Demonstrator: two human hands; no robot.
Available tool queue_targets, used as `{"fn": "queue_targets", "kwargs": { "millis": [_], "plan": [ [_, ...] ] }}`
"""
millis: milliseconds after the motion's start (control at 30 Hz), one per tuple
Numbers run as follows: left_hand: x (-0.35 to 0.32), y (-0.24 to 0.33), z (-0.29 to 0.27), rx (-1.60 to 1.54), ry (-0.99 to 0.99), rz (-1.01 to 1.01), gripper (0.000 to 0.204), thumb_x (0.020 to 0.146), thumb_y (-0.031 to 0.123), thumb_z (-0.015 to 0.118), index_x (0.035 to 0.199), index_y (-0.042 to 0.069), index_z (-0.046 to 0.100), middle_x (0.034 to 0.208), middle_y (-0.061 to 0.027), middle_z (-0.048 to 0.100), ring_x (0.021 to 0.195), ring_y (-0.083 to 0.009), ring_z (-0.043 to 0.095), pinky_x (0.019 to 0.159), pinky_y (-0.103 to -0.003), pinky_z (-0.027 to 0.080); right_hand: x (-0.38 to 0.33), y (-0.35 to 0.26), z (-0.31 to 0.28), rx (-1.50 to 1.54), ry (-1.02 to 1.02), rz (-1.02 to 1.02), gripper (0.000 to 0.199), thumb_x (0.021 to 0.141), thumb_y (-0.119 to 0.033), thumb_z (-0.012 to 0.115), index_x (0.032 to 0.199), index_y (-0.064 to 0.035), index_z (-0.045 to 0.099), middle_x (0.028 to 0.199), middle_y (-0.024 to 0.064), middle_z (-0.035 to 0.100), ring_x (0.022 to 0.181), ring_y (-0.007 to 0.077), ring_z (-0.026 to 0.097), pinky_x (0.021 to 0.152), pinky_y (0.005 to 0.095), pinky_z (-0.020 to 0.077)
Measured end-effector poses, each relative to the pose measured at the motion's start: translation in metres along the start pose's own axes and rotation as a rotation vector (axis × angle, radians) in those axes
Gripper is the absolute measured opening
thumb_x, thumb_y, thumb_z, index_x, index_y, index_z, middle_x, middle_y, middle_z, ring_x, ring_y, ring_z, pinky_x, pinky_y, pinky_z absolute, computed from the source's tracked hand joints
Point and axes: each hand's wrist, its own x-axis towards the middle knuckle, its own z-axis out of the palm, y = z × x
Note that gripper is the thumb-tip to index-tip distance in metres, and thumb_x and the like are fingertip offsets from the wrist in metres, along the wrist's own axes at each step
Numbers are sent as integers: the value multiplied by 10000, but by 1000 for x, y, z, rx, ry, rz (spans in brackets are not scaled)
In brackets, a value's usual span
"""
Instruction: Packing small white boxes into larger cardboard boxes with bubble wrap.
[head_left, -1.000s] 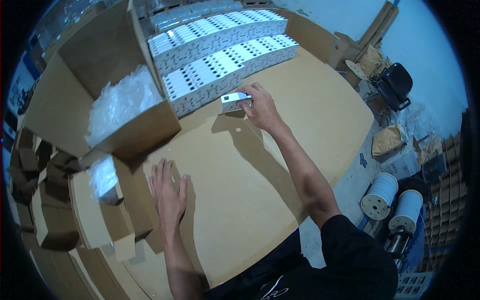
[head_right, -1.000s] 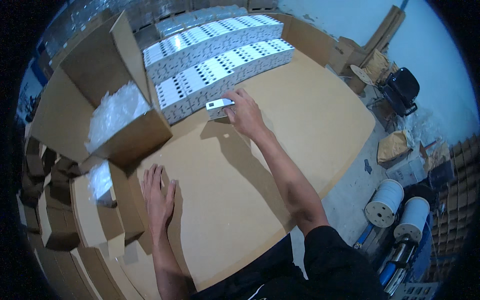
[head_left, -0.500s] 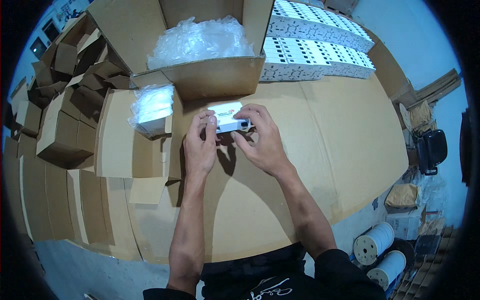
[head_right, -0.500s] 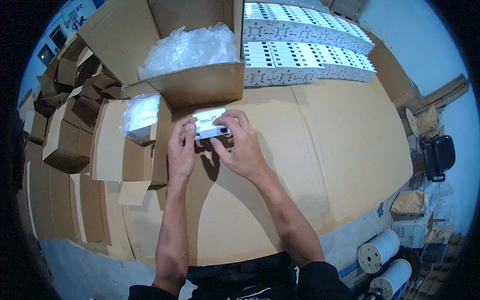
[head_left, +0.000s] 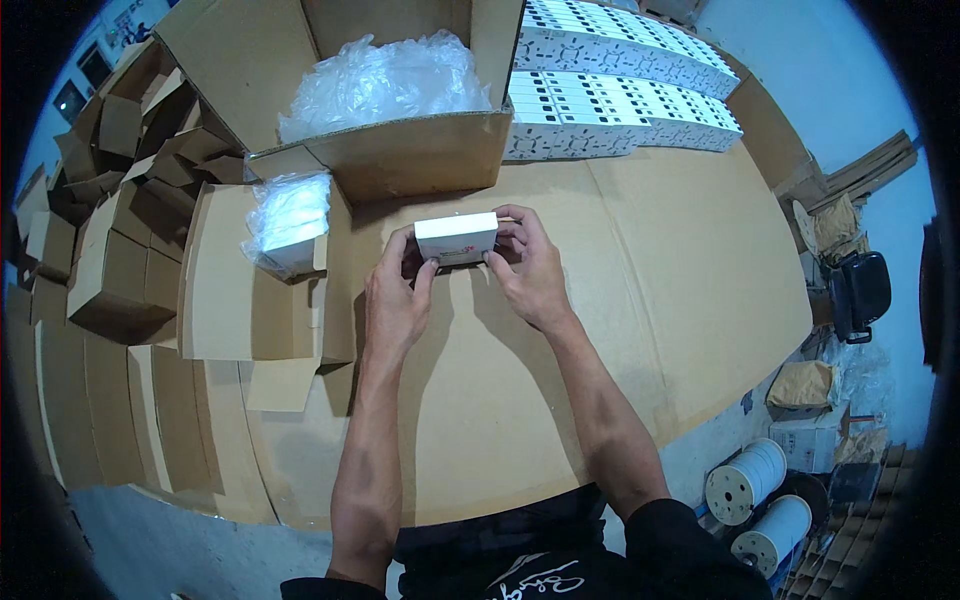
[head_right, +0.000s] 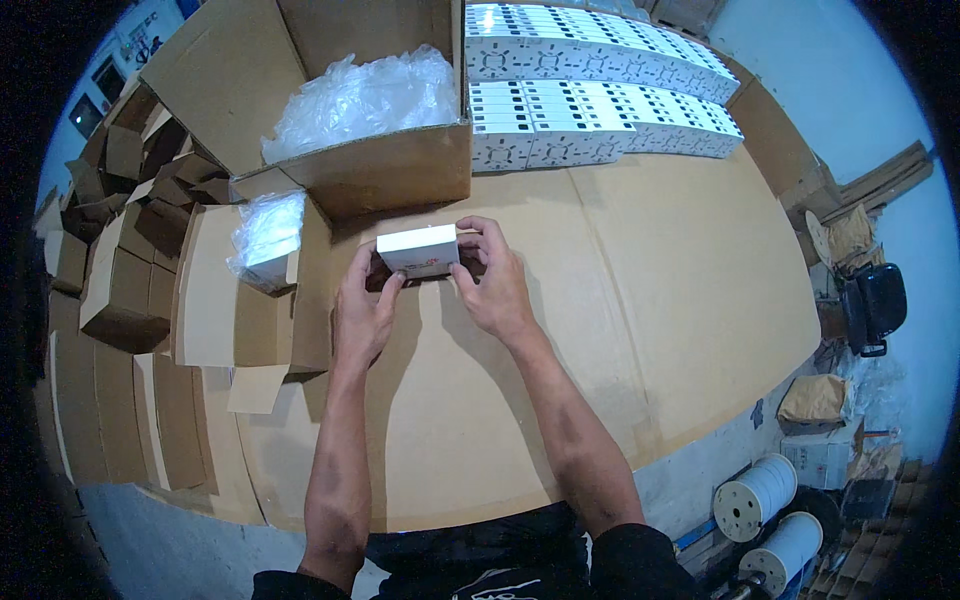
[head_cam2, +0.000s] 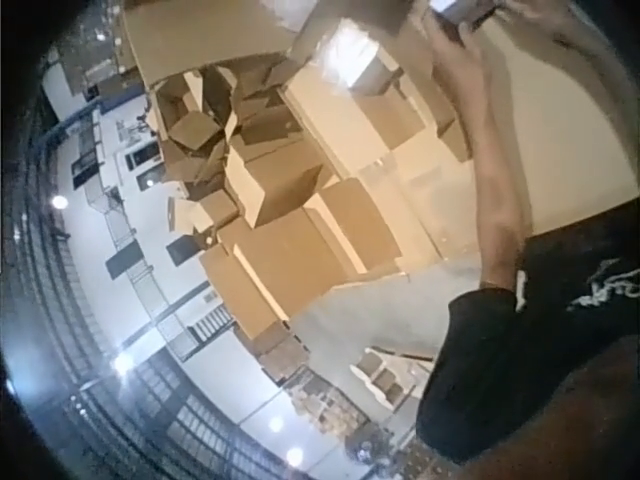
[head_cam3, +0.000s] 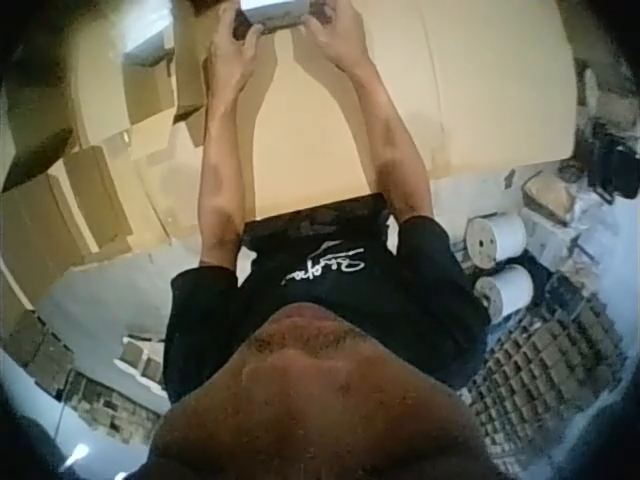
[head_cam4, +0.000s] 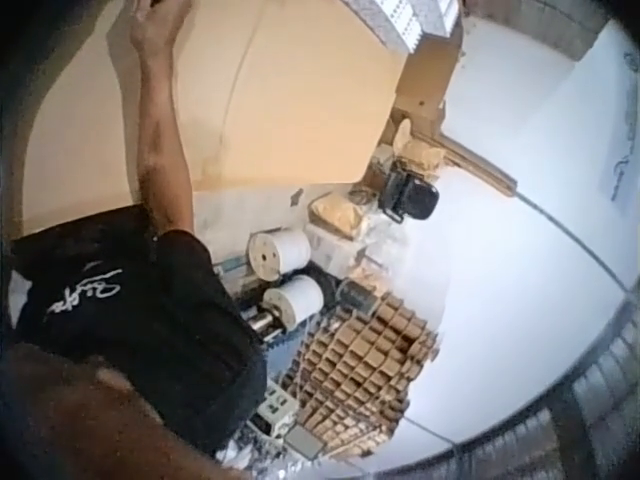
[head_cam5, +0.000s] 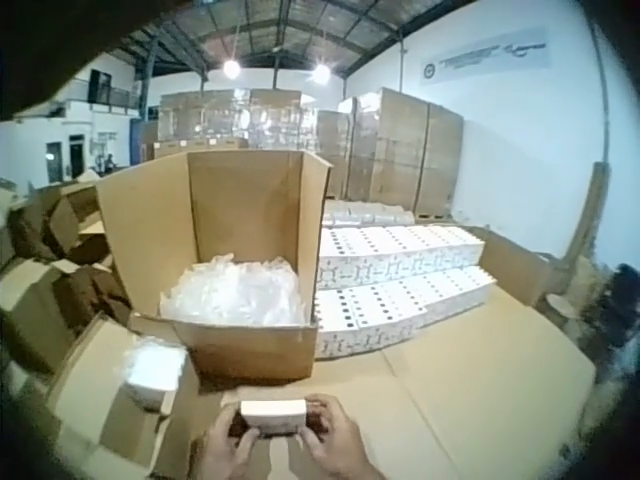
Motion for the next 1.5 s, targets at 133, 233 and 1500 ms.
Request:
{"fn": "queue_targets", "kwargs": {
  "millis": [133,233,1500],
  "plan": [
    [1,-2,0,28,-14,31,393,953,-11,608,1340,6,541,1159,-165,703,1080,-231,693,909,-356,567,0,4,-2,-22,-11,-43,490,850,123,633,1299,-3,485,1126,212,692,1083,299,698,972,387,545],
    [0,-7,1,-4,-4,42,389,957,-19,600,1341,2,540,1152,-175,704,1088,-233,693,899,-358,572,-2,-1,-2,-67,-25,-42,484,850,110,637,1296,-3,489,1126,208,696,1081,311,699,975,400,542],
    [321,55,-46,884,-7,207,336,860,337,790,1087,88,781,1144,-196,726,1087,-361,686,955,-455,541,-10,6,-10,-798,4,-268,471,769,-72,610,1238,-47,588,1390,102,568,1362,304,483,1165,518,335]
  ]
}}
